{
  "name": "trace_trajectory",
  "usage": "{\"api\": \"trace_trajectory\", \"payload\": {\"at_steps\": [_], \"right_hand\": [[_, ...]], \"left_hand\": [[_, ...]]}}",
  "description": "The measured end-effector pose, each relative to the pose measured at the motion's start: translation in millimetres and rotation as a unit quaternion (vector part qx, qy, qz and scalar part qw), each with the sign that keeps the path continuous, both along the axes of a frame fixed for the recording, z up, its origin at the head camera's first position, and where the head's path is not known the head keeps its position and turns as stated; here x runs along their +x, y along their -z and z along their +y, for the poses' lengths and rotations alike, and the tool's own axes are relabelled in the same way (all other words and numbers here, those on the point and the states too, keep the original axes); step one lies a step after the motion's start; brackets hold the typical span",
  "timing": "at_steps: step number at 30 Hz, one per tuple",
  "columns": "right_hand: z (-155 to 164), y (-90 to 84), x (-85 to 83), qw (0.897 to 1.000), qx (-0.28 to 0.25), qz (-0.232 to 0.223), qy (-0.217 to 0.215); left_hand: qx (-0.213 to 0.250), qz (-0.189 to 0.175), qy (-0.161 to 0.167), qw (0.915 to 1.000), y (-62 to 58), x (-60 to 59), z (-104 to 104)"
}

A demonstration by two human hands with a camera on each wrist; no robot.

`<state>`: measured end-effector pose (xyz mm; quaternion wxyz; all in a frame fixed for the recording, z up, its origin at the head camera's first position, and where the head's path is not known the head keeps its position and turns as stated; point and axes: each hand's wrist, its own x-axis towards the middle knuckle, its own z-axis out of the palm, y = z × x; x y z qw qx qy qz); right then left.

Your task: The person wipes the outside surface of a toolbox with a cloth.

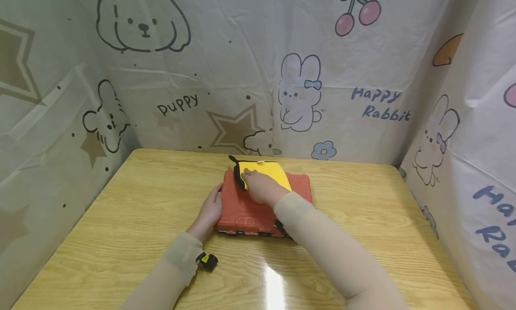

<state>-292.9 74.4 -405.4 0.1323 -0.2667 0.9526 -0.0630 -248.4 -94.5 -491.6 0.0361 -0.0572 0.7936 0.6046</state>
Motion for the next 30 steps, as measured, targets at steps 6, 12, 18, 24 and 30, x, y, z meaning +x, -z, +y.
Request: {"api": "trace_trajectory", "payload": {"at_steps": [6, 12, 18, 24, 30], "right_hand": [[4, 3.4, 12.2, 1.0, 0.001, 0.007, -0.005], [8, 6.3, 28.6, 1.0, 0.014, 0.021, -0.018], [11, 7.2, 46.8, 0.998, 0.026, 0.038, -0.04], [15, 8.0, 62.6, 0.995, 0.042, 0.061, -0.065], [22, 9.6, 79.3, 0.993, 0.046, 0.07, -0.088]], "left_hand": [[-0.003, -0.002, -0.002, 1.0, -0.1, -0.4, 0], [-0.002, -0.008, -0.004, 1.0, -2.5, -0.6, 1], [-0.005, -0.012, -0.003, 0.9999, -4.2, 0.3, 1], [-0.011, -0.02, -0.005, 0.9997, -4.5, 1.0, 1], [-0.015, -0.018, -0.006, 0.9997, -4.0, 0.4, 1]]}}
